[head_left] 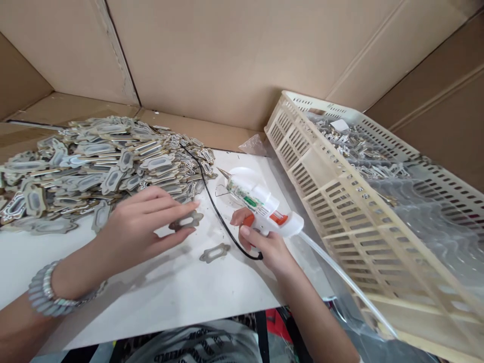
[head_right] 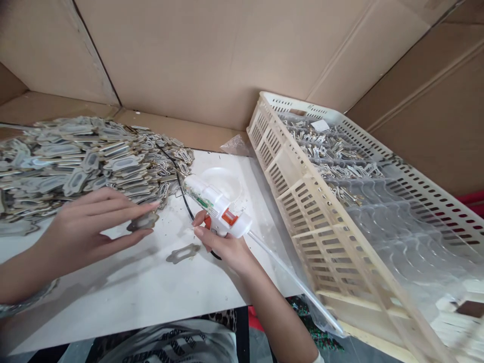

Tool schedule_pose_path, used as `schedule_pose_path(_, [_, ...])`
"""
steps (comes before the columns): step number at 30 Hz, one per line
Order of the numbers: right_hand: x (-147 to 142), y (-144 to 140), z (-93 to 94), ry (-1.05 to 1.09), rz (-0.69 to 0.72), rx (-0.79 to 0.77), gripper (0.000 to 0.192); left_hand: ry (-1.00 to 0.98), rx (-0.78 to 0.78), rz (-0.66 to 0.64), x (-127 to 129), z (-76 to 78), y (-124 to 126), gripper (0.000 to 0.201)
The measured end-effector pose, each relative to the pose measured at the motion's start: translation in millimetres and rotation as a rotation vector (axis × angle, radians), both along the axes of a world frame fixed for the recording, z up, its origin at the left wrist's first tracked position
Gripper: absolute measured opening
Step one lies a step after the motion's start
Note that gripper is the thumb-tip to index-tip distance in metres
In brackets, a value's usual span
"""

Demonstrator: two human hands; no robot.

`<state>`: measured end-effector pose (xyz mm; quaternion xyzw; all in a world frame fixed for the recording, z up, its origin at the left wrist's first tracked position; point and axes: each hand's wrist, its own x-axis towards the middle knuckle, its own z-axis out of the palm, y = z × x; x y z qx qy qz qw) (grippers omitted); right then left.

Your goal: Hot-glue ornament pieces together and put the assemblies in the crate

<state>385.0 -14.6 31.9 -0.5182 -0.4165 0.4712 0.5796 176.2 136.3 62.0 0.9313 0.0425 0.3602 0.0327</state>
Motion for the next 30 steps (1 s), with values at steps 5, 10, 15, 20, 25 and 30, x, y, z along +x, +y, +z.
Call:
schedule_pose_path(5, [-3.9, -1.1, 2.4, -0.266, -0.1, 0.005, 0.025, -0.051, -0.025, 0.118, -7.7, -1.3, 5.2, 0.018])
schedule_pose_path(10, [-4.6, 2.1, 4.9, -0.34, -0.052, 0.014, 0.021, -0.06, -0.046, 0.048, -5.7, -2.4, 2.5, 0.02])
schedule_pose_path(15, [-2.8, 1.0, 4.3, -0.465, -0.092, 0.108, 0.012, -0.074, -0.021, 0.094, -7.5, -2.9, 4.2, 0.024])
schedule_pose_path(20, [-4.0, -0.9, -0.4, -0.561, -0.094, 0.18, 0.01, -0.084, 0.004, 0.151, -9.7, -1.3, 6.6, 0.023])
schedule_pose_path(25, [-4.5, -1.1, -7.8, -0.624, 0.001, 0.271, 0.004, -0.12, 0.049, 0.151, -11.6, 0.0, 7.9, 0.016])
schedule_pose_path(30, [-5.8, -1.2, -14.6, -0.672, -0.001, 0.281, 0.009, -0.156, 0.054, 0.184, -12.1, -2.5, 7.5, 0.014])
